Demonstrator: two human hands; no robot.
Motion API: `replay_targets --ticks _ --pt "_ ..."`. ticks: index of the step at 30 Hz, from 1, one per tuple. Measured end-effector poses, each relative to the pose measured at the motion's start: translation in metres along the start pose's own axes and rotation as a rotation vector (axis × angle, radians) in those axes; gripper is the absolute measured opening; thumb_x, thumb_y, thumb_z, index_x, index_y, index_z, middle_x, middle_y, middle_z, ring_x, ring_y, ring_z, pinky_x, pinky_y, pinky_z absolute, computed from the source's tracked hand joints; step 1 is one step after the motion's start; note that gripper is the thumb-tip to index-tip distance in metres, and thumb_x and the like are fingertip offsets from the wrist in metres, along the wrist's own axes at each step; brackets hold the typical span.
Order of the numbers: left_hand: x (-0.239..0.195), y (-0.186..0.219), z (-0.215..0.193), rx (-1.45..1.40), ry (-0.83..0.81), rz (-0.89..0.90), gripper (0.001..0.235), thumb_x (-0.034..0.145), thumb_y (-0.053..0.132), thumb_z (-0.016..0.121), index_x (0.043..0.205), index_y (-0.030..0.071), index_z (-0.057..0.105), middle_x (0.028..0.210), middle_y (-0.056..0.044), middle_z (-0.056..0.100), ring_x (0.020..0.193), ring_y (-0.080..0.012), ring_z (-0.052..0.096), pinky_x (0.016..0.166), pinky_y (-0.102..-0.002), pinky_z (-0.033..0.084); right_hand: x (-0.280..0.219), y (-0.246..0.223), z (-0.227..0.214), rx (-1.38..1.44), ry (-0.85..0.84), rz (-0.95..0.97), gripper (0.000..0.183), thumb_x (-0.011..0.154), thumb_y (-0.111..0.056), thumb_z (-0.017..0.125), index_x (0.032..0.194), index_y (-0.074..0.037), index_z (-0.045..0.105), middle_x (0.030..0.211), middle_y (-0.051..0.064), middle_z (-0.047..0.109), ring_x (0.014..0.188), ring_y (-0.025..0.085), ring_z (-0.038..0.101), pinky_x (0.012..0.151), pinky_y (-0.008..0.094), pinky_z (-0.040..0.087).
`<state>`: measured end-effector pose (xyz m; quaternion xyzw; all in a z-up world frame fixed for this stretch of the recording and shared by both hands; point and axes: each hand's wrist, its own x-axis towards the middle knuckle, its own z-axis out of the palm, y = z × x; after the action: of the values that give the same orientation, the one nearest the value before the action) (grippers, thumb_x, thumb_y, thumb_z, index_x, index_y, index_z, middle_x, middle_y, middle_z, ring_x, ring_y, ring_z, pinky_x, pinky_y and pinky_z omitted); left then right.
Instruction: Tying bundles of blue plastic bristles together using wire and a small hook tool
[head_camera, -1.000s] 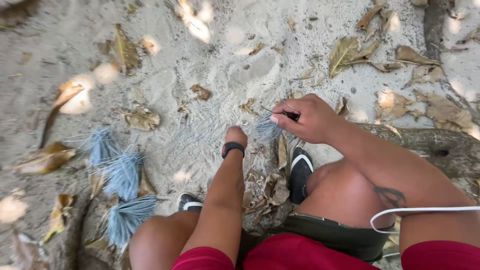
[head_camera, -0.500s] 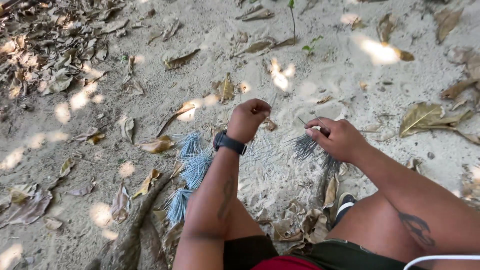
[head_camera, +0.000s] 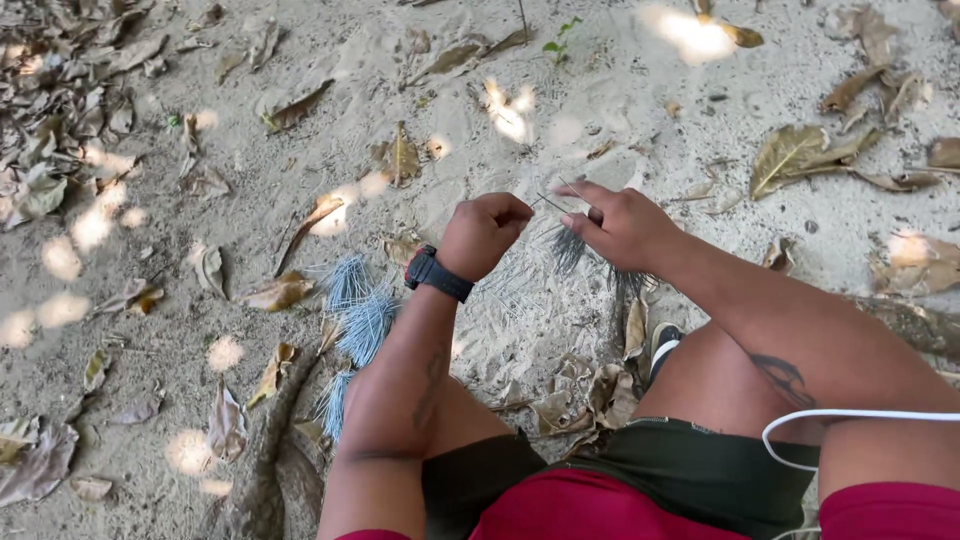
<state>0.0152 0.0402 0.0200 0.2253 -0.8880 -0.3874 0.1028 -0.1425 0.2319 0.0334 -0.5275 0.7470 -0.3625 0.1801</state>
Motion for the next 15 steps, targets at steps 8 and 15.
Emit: replay_targets --ticks 8,15 --pt "0.016 -0.048 0.018 0.023 -0.188 0.0 0.016 0.087 0.021 0.074 0.102 0.02 0.078 0.095 -0.006 0.079 0.098 -0.0363 0.074 0.09 -0.049 0.057 -0.006 -0.005 -0.005 0.127 -0.057 -0.024 0.044 0.101 -0.036 0.06 0.143 -0.022 0.059 0.047 0.004 0.054 0.049 0.026 0.057 0.061 0.041 0.046" --pt "0.005 -0.027 0.001 -0.2 -0.157 0.034 0.016 0.092 0.021 0.075 0.108 0.022 0.078 0.096 -0.003 0.08 0.097 -0.0225 0.075 0.093 -0.038 0.055 -0.002 0.002 -0.002 0.038 -0.103 0.041 0.05 0.099 -0.037 0.061 0.145 -0.018 0.057 0.048 0.005 0.055 0.052 0.029 0.059 0.062 0.043 0.047"
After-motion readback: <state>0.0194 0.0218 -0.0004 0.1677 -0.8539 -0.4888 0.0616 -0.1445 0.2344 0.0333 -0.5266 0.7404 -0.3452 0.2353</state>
